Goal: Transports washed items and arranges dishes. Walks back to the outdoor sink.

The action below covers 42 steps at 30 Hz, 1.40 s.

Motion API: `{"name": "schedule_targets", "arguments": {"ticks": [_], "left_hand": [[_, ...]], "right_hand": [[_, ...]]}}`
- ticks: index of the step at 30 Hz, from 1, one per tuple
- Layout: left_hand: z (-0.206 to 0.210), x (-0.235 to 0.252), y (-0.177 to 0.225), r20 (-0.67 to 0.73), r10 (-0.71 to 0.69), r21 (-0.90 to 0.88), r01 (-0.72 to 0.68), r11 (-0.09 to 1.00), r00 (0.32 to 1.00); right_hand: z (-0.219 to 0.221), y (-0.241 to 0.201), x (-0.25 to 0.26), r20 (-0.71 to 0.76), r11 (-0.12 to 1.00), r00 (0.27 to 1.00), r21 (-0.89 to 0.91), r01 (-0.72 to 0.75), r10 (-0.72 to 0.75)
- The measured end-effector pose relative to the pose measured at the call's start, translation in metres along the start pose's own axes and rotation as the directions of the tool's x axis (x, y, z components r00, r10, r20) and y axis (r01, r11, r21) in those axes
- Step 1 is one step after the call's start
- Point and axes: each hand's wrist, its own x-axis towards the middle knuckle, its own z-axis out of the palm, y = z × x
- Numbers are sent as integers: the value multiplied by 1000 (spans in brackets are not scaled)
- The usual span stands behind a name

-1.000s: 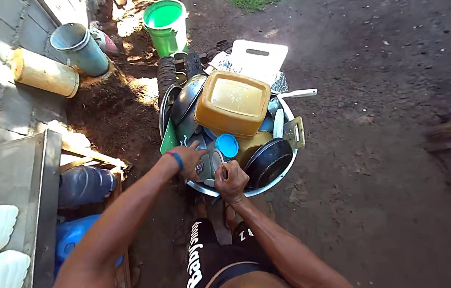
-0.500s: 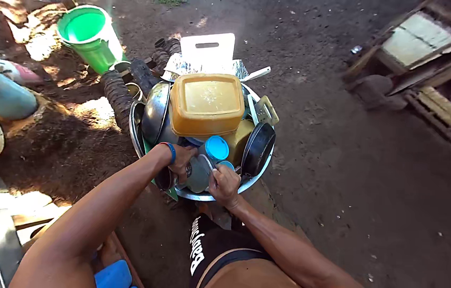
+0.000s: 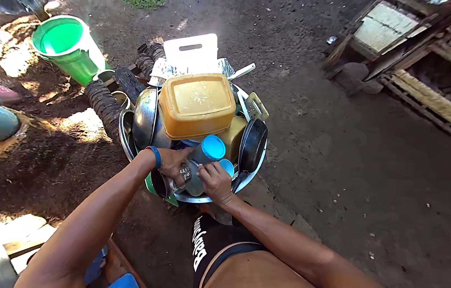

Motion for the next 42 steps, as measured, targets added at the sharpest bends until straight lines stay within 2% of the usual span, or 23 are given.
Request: {"name": "schedule_targets", "arguments": {"ticks": [4, 6, 8, 11, 13, 16, 17, 19, 20, 21, 23, 24, 25, 26, 28, 30, 32, 35, 36, 39, 42], "left_hand": [[0, 2, -4, 26, -15, 8, 15, 1000, 1000], [1, 1, -3, 45, -21, 14, 20, 1000, 999], [-4, -6, 5, 47, -26, 32, 24, 999, 999], [-11, -31, 16, -27, -17, -25, 17, 1000, 999], [-10, -51, 20, -209, 43, -127, -70, 989, 977], [-6, -67, 41, -542, 84, -199, -225, 954, 836], [-5, -67, 55, -626, 68, -215, -255, 943, 777], [-4, -56, 85, -758, 43, -217, -314, 924, 651], [-5, -48, 98, -811, 56, -181, -340, 923, 583], [-7, -39, 109, -856, 82, -122, -353, 927, 511], [-17, -22, 120, -926, 141, 38, -285, 958, 351], [-22, -14, 120, -945, 164, 114, -185, 976, 282], [-29, -6, 117, -953, 176, 167, -56, 984, 247], [-34, 2, 112, -949, 174, 200, 77, 977, 263], [-39, 20, 100, -902, 135, 266, 281, 922, 410], [-35, 37, 88, -841, 128, 371, 389, 843, 526], [-34, 46, 82, -819, 167, 453, 441, 775, 549], [-47, 46, 92, -745, 152, 531, 440, 724, 649], [-49, 51, 96, -735, 154, 536, 428, 728, 660], [-50, 75, 107, -760, 135, 496, 434, 752, 635], [-57, 89, 110, -759, 43, 467, 496, 732, 650]], "right_hand": [[3, -3, -11, 197, 992, 980, -118, 49, -25], [-6, -3, -7, 306, 993, 952, -109, 36, -1], [-15, 0, 2, 344, 997, 939, -76, 19, 9], [-40, 0, 13, 241, 995, 970, 97, -2, -21], [-61, -2, 22, 219, 940, 975, 337, -53, -23], [-87, 1, 40, 314, 722, 949, 659, -210, -11], [-92, 4, 46, 309, 611, 951, 753, -242, -4], [-98, 15, 57, 270, 317, 962, 910, -266, 31], [-102, 22, 64, 271, 166, 961, 947, -276, 52], [-107, 31, 70, 288, 82, 954, 952, -295, 88], [-117, 54, 84, 327, 83, 929, 935, -345, 174], [-121, 69, 90, 344, 122, 909, 918, -378, 233], [-124, 86, 97, 358, 144, 884, 899, -413, 299], [-125, 105, 103, 383, 109, 847, 887, -448, 368], [-128, 141, 115, 462, -86, 736, 869, -488, 495], [-133, 172, 126, 544, -265, 623, 832, -487, 562], [-135, 190, 133, 587, -357, 564, 806, -472, 581], [-131, 198, 138, 617, -404, 566, 787, -467, 547], [-129, 198, 139, 618, -416, 572, 786, -457, 539], [-123, 201, 142, 593, -445, 600, 803, -397, 536], [-120, 208, 143, 564, -458, 632, 819, -345, 532]]}}
